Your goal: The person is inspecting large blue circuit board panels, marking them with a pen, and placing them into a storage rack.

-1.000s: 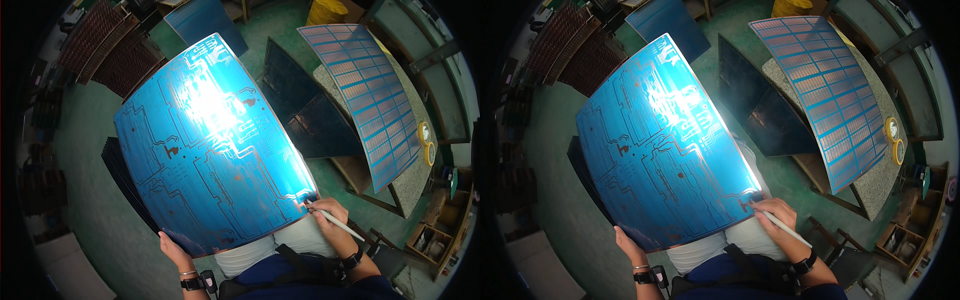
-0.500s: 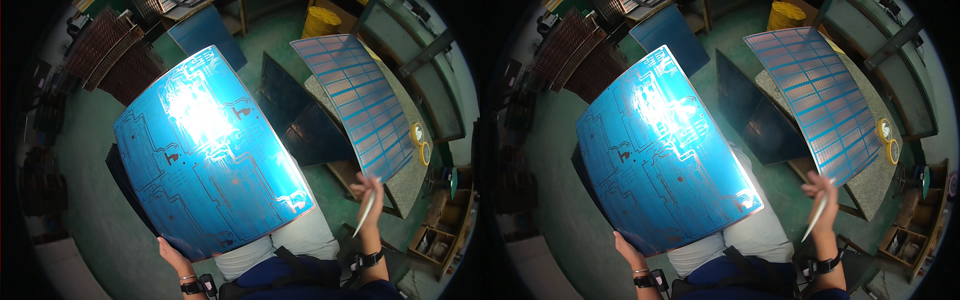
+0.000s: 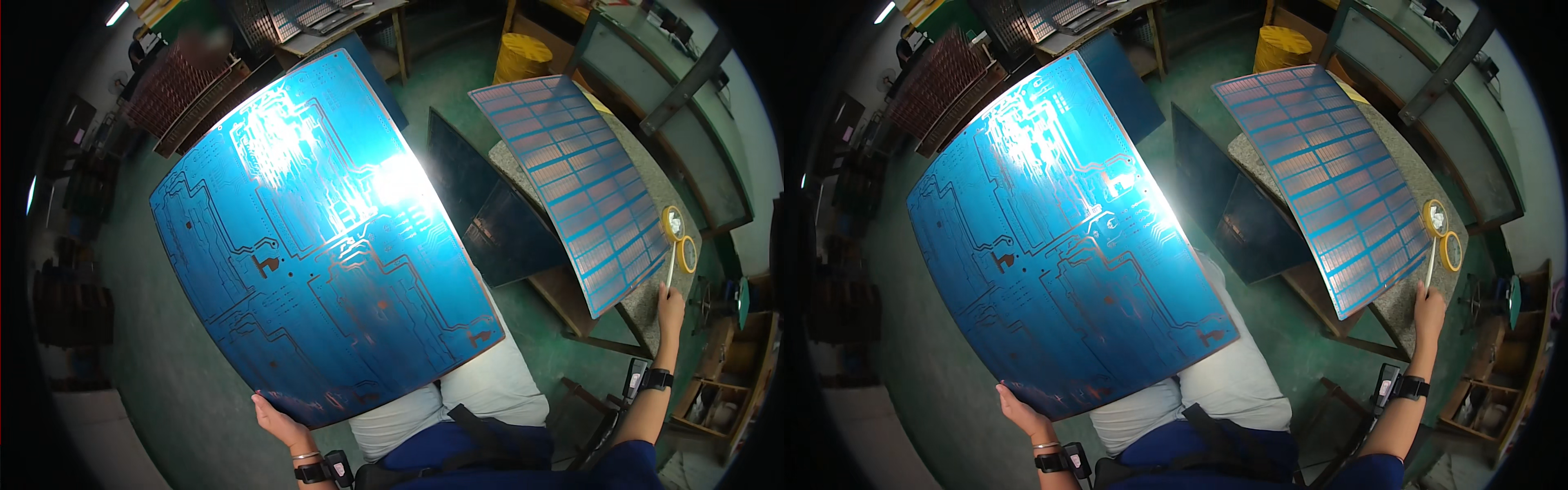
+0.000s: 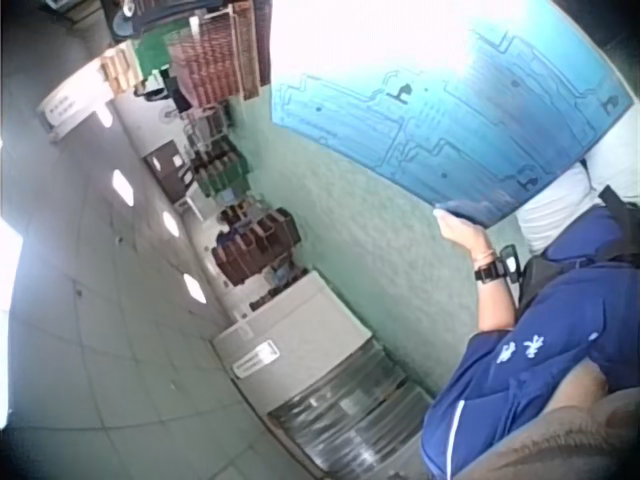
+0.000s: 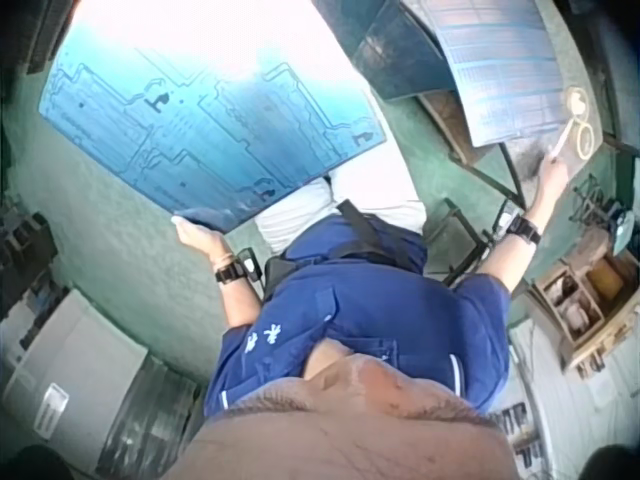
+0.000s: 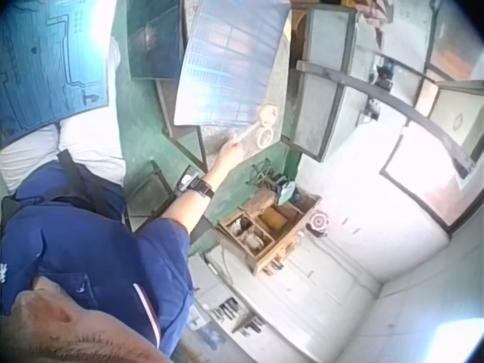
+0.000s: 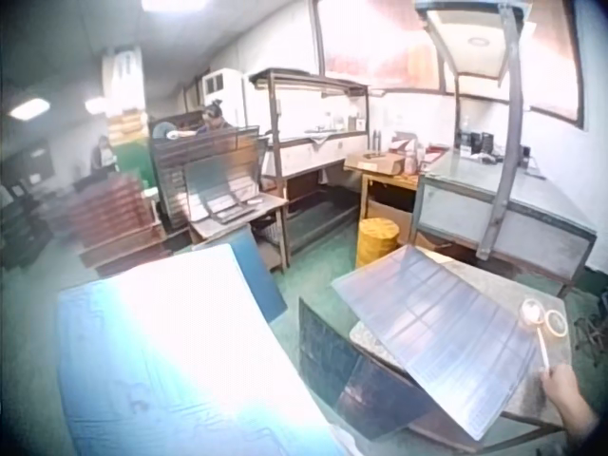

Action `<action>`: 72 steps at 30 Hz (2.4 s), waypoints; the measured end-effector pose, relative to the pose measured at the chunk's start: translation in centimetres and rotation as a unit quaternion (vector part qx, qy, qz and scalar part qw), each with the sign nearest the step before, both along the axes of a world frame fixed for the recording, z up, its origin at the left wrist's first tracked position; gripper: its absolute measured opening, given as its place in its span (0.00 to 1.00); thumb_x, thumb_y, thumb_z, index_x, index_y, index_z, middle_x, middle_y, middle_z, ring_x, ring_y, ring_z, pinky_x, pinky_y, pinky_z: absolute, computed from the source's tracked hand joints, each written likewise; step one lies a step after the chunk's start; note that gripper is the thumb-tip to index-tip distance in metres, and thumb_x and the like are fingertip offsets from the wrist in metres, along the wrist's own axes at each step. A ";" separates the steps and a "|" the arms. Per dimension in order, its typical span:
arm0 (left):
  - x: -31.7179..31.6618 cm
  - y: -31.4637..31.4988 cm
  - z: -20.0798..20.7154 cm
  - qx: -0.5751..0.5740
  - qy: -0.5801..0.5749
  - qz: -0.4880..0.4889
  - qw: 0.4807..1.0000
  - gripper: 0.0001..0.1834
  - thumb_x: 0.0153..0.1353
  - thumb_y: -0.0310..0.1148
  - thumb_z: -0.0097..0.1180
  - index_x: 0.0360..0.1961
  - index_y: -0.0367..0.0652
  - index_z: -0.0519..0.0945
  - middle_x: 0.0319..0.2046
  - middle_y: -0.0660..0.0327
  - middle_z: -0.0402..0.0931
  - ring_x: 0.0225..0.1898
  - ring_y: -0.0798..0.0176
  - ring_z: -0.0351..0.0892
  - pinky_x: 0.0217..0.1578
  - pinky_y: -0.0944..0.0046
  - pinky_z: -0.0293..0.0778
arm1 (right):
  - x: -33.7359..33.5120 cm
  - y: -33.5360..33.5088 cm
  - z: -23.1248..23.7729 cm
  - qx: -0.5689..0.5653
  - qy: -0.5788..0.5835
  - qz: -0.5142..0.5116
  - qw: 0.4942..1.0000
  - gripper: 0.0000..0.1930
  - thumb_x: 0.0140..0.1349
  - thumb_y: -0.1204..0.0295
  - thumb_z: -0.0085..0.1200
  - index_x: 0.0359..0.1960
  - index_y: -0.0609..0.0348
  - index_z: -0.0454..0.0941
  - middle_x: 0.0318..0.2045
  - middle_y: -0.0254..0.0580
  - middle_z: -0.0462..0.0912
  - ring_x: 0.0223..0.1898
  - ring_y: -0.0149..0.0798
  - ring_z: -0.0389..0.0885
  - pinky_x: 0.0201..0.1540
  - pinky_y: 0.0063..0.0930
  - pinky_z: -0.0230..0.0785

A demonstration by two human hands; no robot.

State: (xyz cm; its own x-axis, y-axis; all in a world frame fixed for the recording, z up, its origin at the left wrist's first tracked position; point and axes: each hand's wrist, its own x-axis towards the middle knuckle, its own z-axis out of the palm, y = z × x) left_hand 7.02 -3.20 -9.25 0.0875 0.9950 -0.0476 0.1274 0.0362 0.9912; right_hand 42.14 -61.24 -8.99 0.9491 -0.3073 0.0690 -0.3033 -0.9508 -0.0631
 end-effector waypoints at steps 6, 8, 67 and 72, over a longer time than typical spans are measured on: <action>-0.1 0.4 -0.5 0.001 0.012 -0.002 1.000 0.22 0.66 0.46 0.41 0.35 0.34 0.74 0.34 0.63 0.71 0.35 0.70 0.67 0.41 0.70 0.66 | 0.9 -1.0 -1.0 0.046 -0.051 0.015 0.998 0.13 0.56 0.66 0.53 0.38 0.63 0.74 0.32 0.60 0.78 0.37 0.59 0.77 0.39 0.47 0.68; 0.2 0.4 -0.7 -0.010 0.034 0.006 0.999 0.23 0.66 0.46 0.42 0.39 0.32 0.74 0.36 0.61 0.72 0.36 0.68 0.68 0.42 0.69 0.65 | 1.0 -1.7 -1.6 0.044 -0.068 0.003 0.997 0.15 0.52 0.69 0.56 0.41 0.62 0.74 0.27 0.57 0.79 0.34 0.56 0.78 0.37 0.42 0.69; 0.6 -1.8 5.6 0.051 0.072 -0.006 0.996 0.23 0.66 0.39 0.42 0.44 0.25 0.74 0.38 0.47 0.77 0.39 0.57 0.74 0.44 0.61 0.69 | -0.8 35.4 1.1 0.723 0.287 0.231 0.584 0.19 0.66 0.63 0.41 0.55 0.57 0.67 0.39 0.32 0.76 0.38 0.25 0.73 0.40 0.20 0.67; 0.0 -1.4 6.3 0.052 0.056 -0.035 0.996 0.23 0.66 0.40 0.42 0.44 0.25 0.74 0.38 0.49 0.78 0.39 0.58 0.74 0.43 0.62 0.69 | -1.4 35.4 1.4 0.754 0.300 0.268 0.519 0.21 0.64 0.58 0.46 0.50 0.61 0.70 0.40 0.34 0.76 0.36 0.27 0.74 0.38 0.21 0.67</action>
State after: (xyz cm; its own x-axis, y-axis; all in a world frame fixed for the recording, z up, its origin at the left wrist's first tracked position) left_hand 7.05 -4.62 -2.96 0.1568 0.9867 0.0419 0.2360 -0.0787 0.9686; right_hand 40.72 -25.88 -7.59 0.6376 0.7369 -0.2244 -0.4158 0.0840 -0.9056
